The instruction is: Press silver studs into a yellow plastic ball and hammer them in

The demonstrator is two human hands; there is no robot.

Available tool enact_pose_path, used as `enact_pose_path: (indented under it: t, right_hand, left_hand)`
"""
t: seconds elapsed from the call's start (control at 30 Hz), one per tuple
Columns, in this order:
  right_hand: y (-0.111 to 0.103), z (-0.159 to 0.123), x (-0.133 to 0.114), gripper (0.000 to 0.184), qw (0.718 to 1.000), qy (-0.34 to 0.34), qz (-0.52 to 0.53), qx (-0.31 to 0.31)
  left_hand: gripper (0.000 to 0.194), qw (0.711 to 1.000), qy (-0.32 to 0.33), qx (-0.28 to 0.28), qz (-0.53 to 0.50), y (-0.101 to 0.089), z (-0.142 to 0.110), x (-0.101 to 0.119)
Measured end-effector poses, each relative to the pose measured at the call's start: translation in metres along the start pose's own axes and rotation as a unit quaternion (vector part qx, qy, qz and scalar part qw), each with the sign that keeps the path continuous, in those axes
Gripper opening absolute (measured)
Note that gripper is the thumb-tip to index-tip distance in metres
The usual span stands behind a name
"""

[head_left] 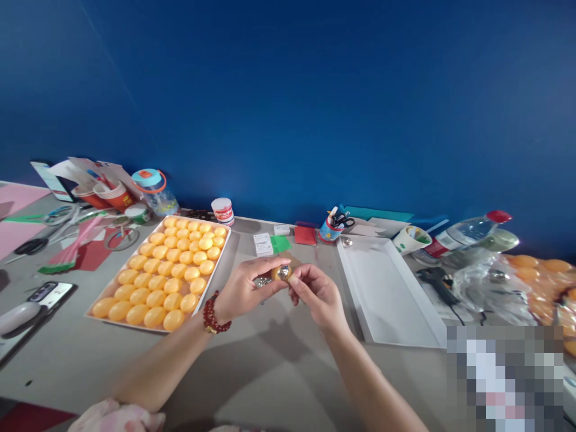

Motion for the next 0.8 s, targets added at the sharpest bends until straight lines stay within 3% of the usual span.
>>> enact_pose_path:
  t: [0.8]
  right_hand:
    - [0.0004, -0.0038, 0.0013, 0.028, 0.999, -0.022, -0.031, 0.004]
  left_hand:
    - [0.036, 1.0, 0.01, 0.021, 0.005, 0.0012, -0.0003, 0.0032]
Point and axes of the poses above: each hand's wrist, its own z-axis towards the middle knuckle, its own y-axis out of the palm, x = y × z, the point moved 2 cm from there along z, towards the middle knuckle, and after that the axes turned 2 degrees about z, right-handed, at the moved point
